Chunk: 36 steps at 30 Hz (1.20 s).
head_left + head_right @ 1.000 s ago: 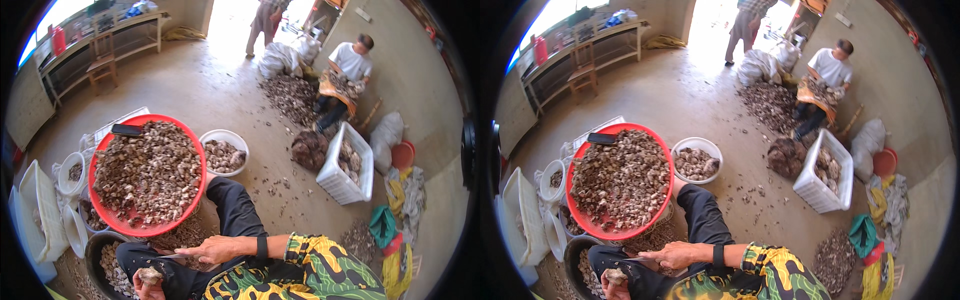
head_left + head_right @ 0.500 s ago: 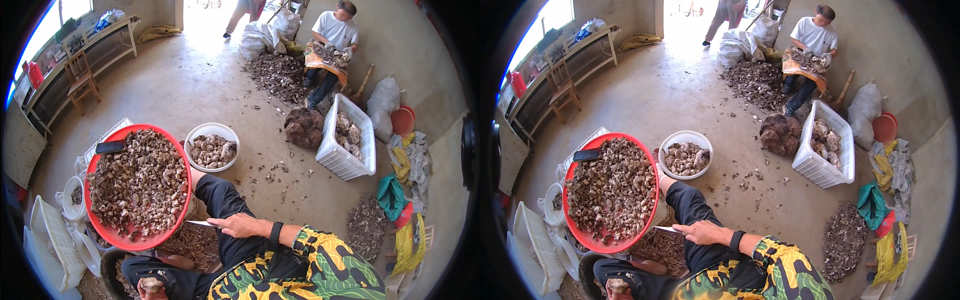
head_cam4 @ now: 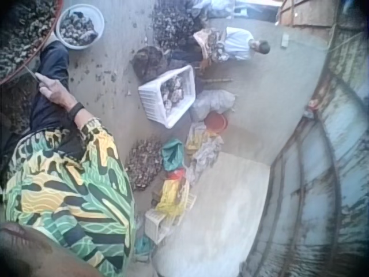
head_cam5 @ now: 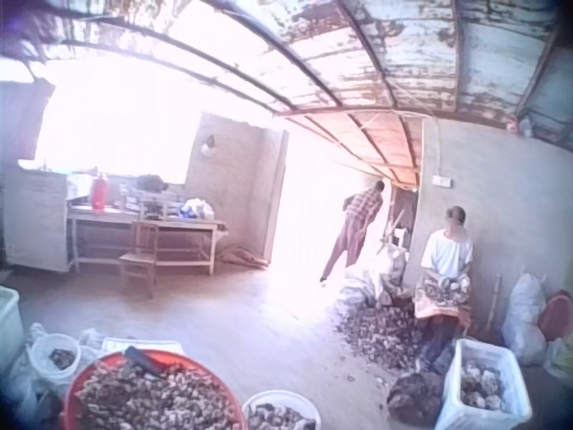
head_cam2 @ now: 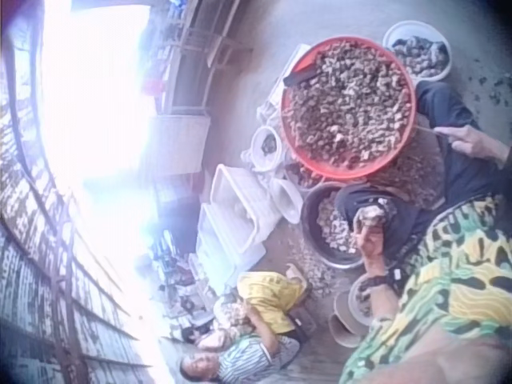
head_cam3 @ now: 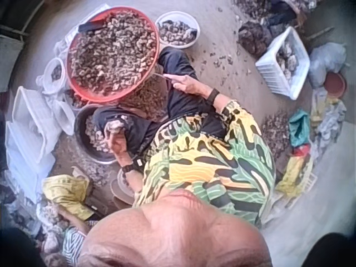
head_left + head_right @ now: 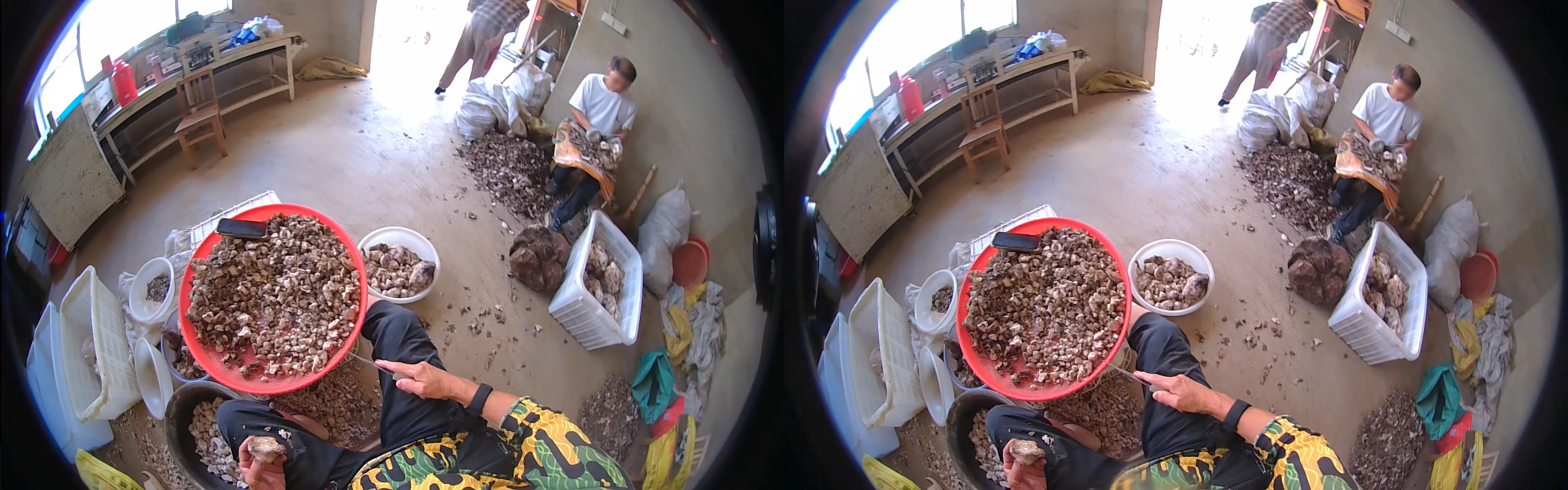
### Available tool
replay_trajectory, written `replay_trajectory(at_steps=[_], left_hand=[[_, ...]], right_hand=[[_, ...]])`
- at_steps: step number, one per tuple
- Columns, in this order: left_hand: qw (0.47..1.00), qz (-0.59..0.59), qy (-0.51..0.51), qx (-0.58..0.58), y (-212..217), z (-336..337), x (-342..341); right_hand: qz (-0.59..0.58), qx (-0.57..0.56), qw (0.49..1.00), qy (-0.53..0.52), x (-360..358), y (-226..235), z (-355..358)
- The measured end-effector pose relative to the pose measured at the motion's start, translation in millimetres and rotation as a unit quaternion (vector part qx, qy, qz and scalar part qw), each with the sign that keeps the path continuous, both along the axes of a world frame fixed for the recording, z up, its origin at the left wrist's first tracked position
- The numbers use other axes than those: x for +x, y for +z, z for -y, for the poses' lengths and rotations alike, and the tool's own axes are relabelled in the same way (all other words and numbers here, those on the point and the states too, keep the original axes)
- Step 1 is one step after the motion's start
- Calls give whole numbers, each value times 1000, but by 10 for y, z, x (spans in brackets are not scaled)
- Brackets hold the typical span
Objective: The person is peeling and cutting small root-like objects with a knife.
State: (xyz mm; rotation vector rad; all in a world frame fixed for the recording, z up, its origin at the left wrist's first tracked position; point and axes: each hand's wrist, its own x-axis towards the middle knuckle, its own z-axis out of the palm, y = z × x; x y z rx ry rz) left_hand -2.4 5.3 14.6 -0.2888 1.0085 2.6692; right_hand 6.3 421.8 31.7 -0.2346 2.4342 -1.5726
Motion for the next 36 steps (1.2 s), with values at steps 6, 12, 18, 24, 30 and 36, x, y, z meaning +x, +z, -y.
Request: replay_trajectory(at_steps=[6,12,18,24,30,36], left_hand=[[1000,14,28,-6,229,-88,59],[999,20,47,-3,212,-68,50],[999,18,44,12,80,31,91],[998,-27,40,31,-2,-34,2],[998,-21,38,39,82,-39,40],[998,-48,29,13,-14,31,83]], right_hand=[[173,-54,983,-13,-60,407,146],[85,34,995,41,-116,596,329],[57,45,997,31,-256,630,440],[-96,66,993,8,-474,1106,645],[-208,142,961,114,-604,1964,818],[-314,207,904,203,-613,2535,974]])
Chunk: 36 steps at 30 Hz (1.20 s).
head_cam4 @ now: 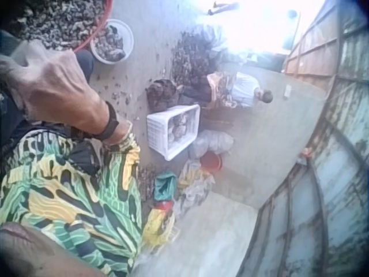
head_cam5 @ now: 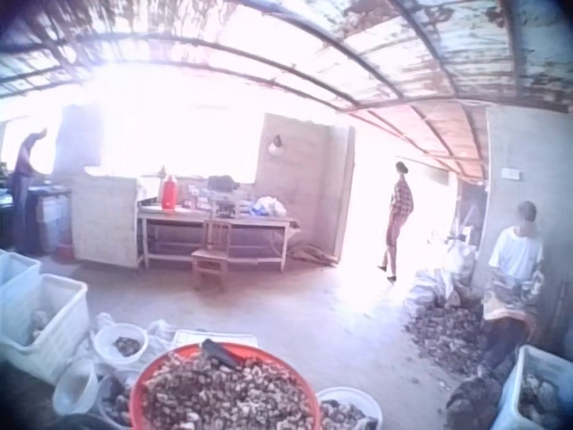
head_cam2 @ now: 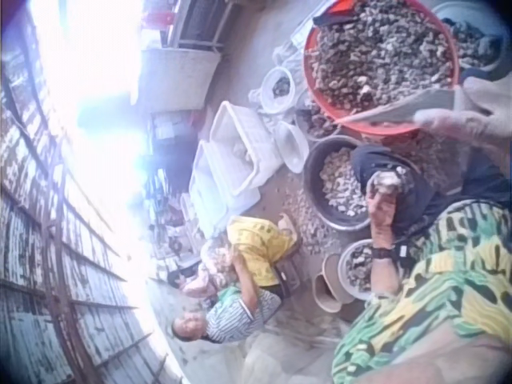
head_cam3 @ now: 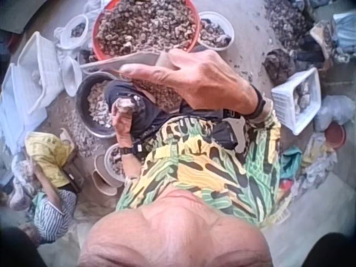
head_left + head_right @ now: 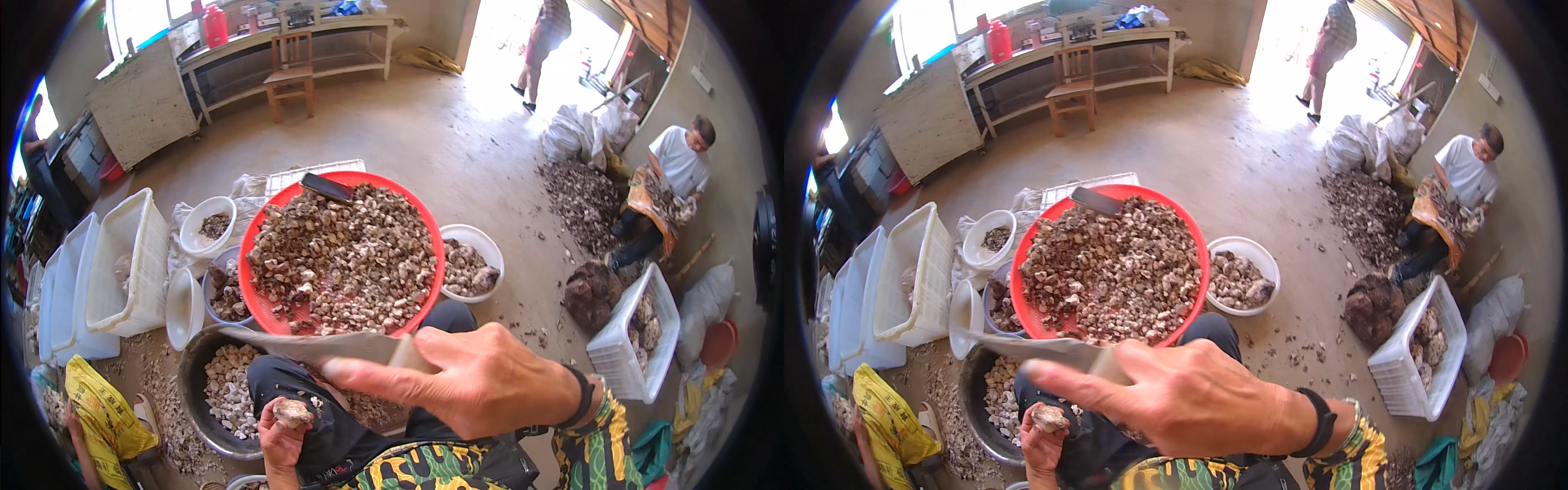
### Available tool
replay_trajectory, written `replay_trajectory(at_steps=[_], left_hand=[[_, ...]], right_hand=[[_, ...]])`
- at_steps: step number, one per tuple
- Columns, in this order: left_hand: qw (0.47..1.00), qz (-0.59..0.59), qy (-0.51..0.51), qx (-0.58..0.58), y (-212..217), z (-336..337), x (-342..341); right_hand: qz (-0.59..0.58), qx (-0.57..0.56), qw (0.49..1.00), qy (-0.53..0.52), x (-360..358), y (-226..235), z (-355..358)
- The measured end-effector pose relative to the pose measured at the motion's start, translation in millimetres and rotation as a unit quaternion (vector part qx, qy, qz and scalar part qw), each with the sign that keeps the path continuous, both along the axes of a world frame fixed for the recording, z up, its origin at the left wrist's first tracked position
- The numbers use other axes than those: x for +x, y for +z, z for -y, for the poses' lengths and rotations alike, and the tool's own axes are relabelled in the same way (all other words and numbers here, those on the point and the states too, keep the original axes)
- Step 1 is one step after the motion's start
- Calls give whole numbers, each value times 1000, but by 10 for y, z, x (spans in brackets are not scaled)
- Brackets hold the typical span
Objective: The person is peeling and cutting small root-like objects with a knife.
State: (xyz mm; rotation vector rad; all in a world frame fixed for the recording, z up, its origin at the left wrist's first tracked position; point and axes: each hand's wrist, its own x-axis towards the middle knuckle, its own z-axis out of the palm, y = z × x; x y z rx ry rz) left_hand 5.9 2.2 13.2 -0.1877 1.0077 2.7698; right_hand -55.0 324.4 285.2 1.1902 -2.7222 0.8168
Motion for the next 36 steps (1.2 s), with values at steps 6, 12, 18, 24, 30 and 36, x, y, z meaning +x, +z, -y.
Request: replay_trajectory(at_steps=[6,12,18,24,30,36], left_hand=[[999,6,28,-14,-80,181,201],[1000,-2,-16,-16,-18,-24,-80],[1000,-8,-24,-14,13,-20,-96],[1000,-11,8,-5,24,-10,-4],[999,-29,-5,26,44,-49,-59],[1000,-20,-6,16,13,-57,-81]], right_hand=[[-202,-34,975,88,69,181,386],[-214,17,972,96,365,189,328],[-218,40,966,130,515,256,461],[-218,62,963,145,451,252,511],[-211,87,962,151,398,217,568],[-199,87,961,171,267,142,565]])
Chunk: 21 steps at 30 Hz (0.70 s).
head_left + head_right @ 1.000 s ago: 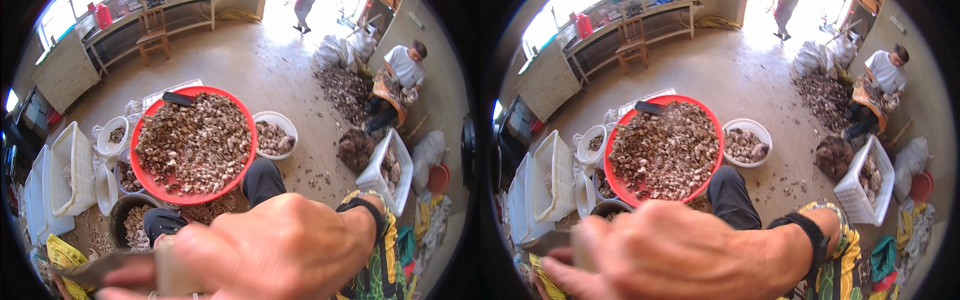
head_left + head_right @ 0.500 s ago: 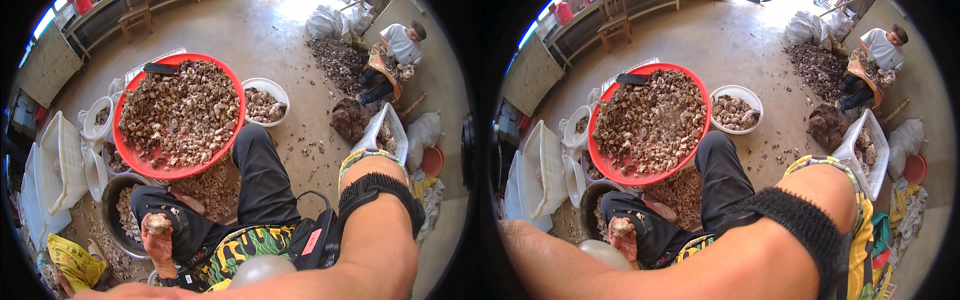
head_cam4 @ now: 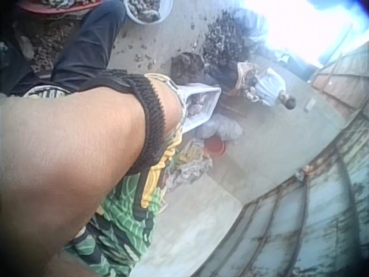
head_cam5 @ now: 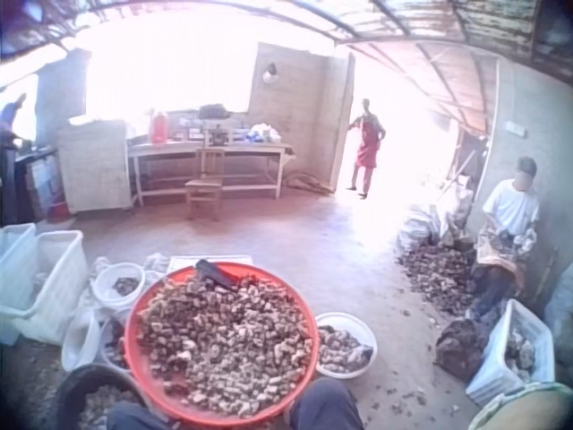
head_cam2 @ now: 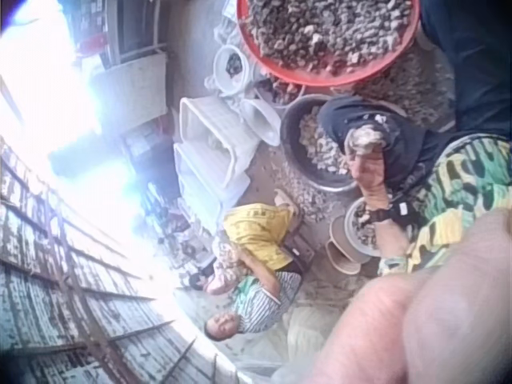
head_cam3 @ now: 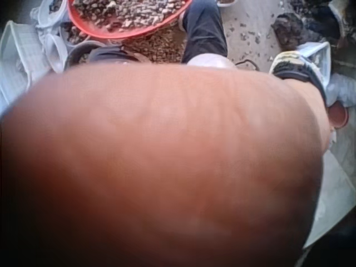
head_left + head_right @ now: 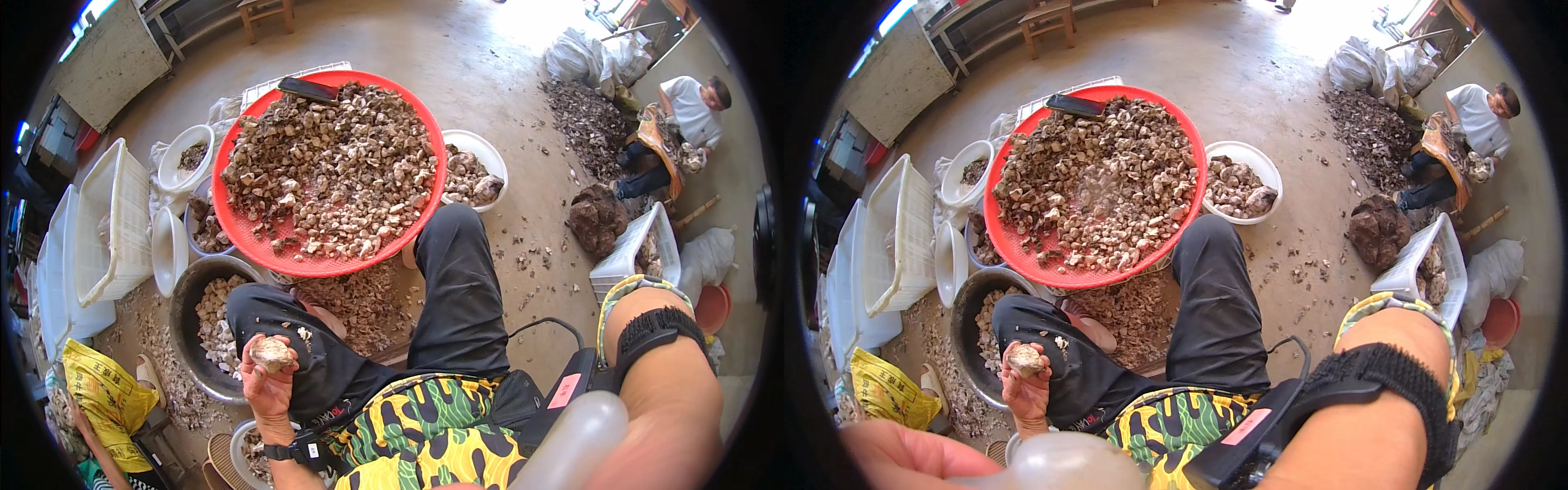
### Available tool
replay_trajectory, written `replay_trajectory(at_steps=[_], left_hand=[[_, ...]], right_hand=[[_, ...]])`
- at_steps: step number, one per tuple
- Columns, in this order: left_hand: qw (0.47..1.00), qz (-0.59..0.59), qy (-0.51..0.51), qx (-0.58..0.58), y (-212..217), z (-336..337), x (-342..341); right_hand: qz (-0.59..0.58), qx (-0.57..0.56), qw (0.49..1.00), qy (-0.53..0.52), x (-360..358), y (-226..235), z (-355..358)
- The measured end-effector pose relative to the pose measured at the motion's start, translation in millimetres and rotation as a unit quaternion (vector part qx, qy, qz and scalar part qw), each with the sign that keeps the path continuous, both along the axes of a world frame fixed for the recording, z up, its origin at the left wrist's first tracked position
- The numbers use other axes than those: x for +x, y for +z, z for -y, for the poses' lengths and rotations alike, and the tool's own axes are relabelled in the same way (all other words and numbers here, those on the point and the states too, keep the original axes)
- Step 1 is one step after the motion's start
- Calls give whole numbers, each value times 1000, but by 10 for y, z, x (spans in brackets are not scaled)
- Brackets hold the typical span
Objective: The person is peeling and cutting small root-like objects with a knife.
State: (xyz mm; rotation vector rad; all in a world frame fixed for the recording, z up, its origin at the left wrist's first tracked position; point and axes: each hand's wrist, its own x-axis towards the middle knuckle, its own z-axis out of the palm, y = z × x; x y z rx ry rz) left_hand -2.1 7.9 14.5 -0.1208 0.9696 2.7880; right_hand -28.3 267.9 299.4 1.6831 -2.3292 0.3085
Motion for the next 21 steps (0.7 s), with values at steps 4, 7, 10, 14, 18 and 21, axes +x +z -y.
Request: replay_trajectory(at_steps=[4,7,10,14,18,21], left_hand=[[1000,0,10,-10,48,58,69],[1000,-15,-14,17,-56,72,17],[998,24,9,60,-158,110,39],[999,31,21,-25,100,5,83],[998,16,-16,-52,141,-137,-7],[998,19,-53,-37,158,-256,-133]], right_hand=[[29,-3,1000,7,-63,24,-2],[71,-1,997,1,-188,-63,-34],[156,-17,986,-59,-302,-327,-181],[285,-100,942,-145,-238,-1064,-193],[406,-88,893,-176,-107,-1704,-173],[427,-112,880,-173,30,-1997,-190]])
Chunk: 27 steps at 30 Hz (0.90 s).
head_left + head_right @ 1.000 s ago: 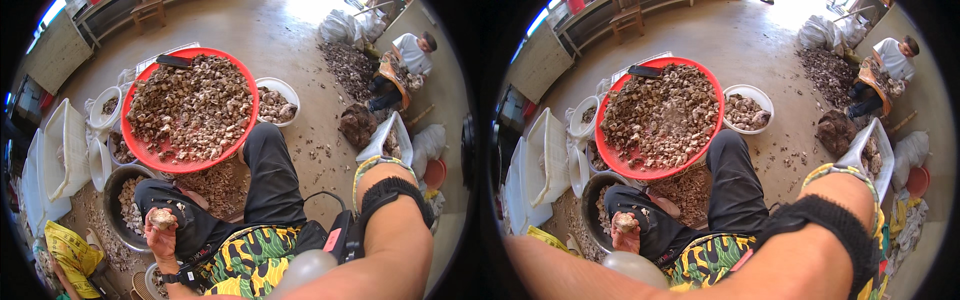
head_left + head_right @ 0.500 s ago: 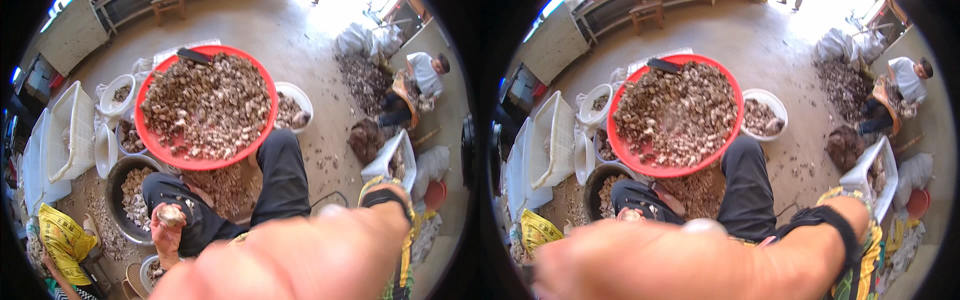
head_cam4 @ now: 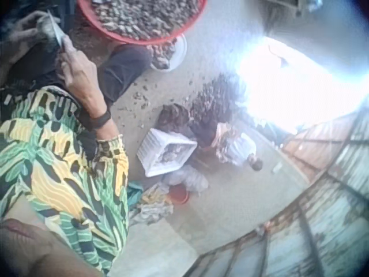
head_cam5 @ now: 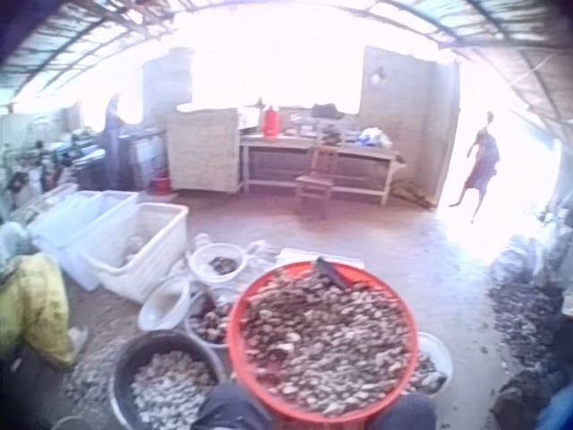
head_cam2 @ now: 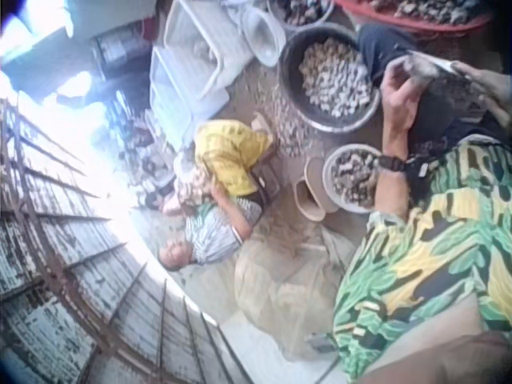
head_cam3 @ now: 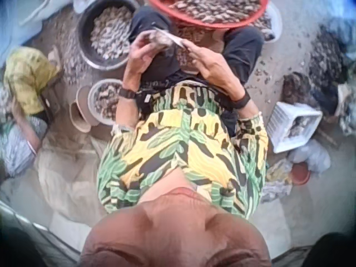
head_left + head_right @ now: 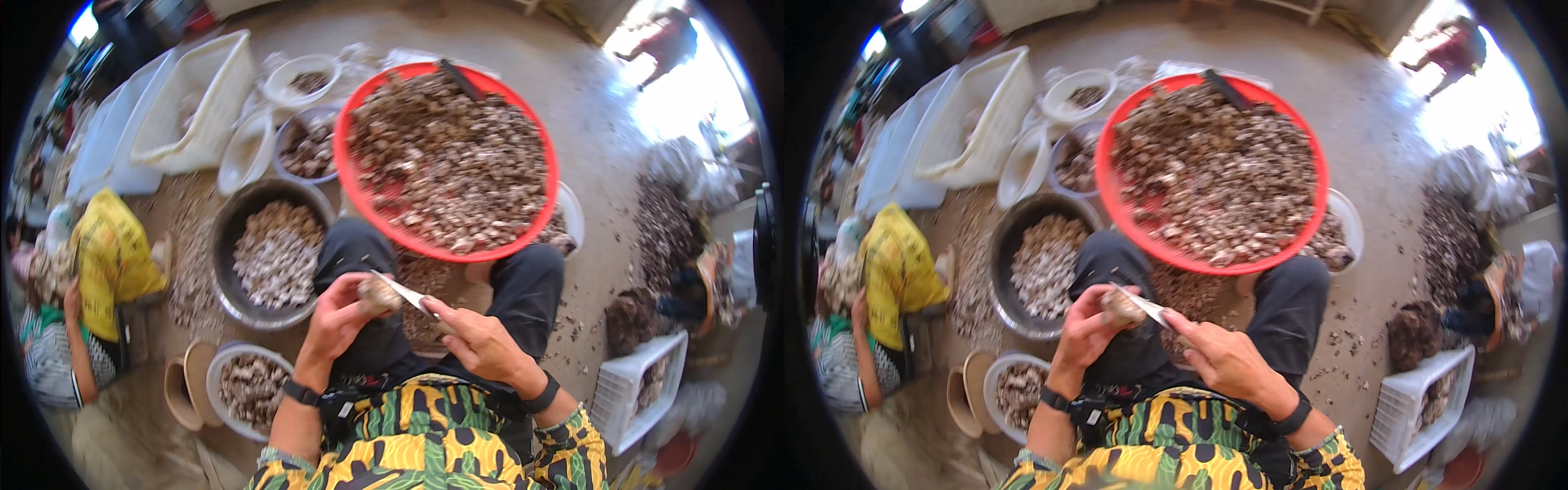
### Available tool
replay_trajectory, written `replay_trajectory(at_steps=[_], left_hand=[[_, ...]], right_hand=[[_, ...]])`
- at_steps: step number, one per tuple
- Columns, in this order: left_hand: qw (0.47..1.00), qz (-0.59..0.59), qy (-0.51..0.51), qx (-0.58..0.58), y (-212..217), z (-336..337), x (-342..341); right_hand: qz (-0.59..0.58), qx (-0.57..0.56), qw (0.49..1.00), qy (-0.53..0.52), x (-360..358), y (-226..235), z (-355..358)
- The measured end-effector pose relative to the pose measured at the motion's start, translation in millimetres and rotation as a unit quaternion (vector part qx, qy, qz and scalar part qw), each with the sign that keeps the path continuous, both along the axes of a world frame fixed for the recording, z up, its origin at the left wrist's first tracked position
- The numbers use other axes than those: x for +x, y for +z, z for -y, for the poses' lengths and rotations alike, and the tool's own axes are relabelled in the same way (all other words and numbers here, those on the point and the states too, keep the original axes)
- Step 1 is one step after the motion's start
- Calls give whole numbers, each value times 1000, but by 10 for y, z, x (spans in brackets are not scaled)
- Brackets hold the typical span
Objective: The person is peeling and cutting small root-like objects with a knife.
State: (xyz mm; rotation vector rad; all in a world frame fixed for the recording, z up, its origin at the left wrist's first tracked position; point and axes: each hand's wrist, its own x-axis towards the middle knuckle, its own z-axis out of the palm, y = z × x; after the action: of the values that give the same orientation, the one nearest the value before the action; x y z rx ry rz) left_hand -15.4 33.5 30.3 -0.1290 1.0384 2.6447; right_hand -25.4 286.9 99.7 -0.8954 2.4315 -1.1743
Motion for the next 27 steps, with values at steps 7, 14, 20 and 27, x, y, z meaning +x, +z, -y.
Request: replay_trajectory(at_steps=[7,14,20,27], left_hand=[[1000,10,9,11,10,-2,79],[1000,8,-6,-5,-63,42,80],[1000,19,9,18,-23,25,58],[1000,12,-1,9,-56,53,64]], right_hand=[[2,4,1000,12,52,-110,36],[4,41,999,17,101,-92,-25],[-34,74,996,42,129,-70,-89],[-39,79,995,36,130,-102,-48]])
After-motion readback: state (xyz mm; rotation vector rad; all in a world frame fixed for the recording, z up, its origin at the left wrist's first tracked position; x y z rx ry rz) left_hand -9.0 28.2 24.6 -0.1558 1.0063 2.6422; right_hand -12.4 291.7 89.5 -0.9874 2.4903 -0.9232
